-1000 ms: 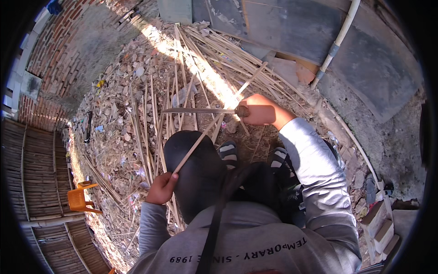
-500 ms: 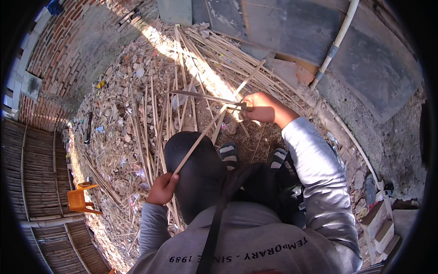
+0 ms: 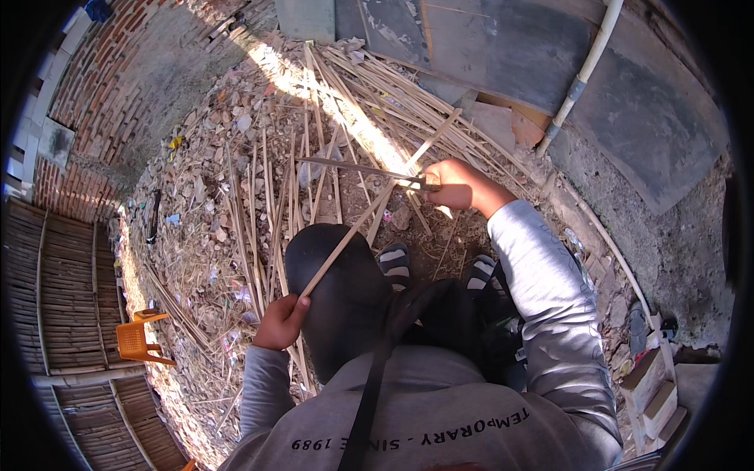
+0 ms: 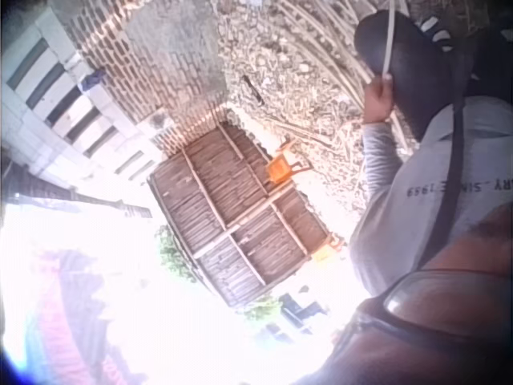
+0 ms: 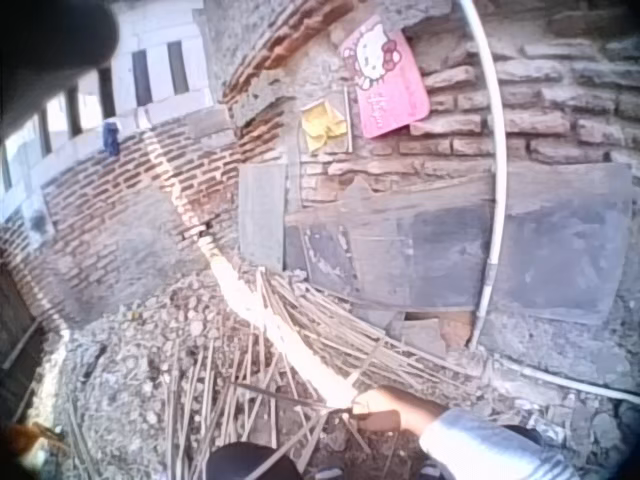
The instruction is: The person uses a blade to strip layers from bamboo stalks while sitting on the ground.
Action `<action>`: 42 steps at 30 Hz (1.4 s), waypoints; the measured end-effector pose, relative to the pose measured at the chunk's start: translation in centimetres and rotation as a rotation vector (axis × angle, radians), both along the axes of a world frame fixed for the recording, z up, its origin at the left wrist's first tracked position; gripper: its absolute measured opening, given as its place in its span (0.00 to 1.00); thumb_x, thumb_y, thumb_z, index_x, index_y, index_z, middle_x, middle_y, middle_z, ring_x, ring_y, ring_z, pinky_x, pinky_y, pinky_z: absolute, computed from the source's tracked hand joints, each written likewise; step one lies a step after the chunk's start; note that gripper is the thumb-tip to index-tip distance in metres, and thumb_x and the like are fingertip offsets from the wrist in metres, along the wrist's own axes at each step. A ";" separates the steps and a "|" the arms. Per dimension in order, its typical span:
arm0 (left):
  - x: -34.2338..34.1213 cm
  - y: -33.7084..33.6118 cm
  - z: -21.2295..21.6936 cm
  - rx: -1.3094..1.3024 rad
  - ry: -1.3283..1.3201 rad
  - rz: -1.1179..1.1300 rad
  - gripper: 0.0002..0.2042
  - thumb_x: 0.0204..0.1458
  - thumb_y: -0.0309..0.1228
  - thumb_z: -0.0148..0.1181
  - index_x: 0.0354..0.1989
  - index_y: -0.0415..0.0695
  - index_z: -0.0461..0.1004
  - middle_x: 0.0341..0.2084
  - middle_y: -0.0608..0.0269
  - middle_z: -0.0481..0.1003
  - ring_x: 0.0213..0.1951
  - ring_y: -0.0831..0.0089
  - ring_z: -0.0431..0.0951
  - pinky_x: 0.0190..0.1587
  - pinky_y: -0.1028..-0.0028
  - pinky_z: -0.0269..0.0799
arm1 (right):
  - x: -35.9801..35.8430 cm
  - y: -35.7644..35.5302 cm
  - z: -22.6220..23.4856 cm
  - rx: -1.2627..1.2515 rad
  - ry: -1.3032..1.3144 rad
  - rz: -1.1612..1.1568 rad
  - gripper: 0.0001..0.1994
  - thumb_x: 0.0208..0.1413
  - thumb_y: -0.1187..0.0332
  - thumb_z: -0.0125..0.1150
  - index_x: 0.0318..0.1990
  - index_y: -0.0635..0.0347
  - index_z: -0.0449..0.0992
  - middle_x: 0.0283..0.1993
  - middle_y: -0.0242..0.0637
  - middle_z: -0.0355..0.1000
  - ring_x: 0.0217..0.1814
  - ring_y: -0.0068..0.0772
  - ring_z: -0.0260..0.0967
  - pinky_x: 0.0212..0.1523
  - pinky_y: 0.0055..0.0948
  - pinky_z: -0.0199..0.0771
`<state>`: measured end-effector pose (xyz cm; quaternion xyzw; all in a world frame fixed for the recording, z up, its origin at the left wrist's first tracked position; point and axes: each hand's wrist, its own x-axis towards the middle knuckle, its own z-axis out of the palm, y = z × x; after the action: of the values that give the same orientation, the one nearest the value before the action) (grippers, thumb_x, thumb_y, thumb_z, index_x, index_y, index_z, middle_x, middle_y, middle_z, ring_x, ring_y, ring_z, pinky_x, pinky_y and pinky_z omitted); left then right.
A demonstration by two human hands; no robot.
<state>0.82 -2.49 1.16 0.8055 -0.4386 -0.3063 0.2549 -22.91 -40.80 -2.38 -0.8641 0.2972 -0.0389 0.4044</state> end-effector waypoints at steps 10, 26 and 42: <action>0.1 -0.1 0.2 0.082 0.034 0.003 0.23 0.67 0.43 0.53 0.25 0.36 0.70 0.19 0.63 0.67 0.26 0.77 0.64 0.30 0.68 0.62 | 0.0 -0.3 -0.8 0.023 -0.013 0.016 0.13 0.48 0.65 0.66 0.36 0.65 0.78 0.27 0.43 0.77 0.29 0.32 0.74 0.34 0.35 0.73; 0.0 0.1 -0.5 0.015 0.040 0.050 0.22 0.65 0.43 0.57 0.23 0.37 0.70 0.15 0.66 0.63 0.22 0.80 0.60 0.25 0.69 0.58 | -0.2 -0.1 -0.5 0.025 -0.016 0.010 0.14 0.49 0.63 0.68 0.38 0.63 0.79 0.32 0.43 0.79 0.35 0.34 0.76 0.39 0.35 0.73; 0.2 0.3 -0.8 0.060 0.120 0.105 0.22 0.63 0.43 0.60 0.23 0.39 0.71 0.15 0.72 0.62 0.23 0.83 0.59 0.24 0.72 0.56 | -0.1 -0.1 -1.0 0.013 -0.067 0.021 0.13 0.49 0.64 0.69 0.37 0.63 0.79 0.31 0.43 0.78 0.34 0.33 0.76 0.38 0.36 0.73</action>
<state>1.02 -2.24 0.36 0.8147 -0.3704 -0.3533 0.2724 -23.01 -40.91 -3.39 -0.8627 0.2748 -0.0617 0.4201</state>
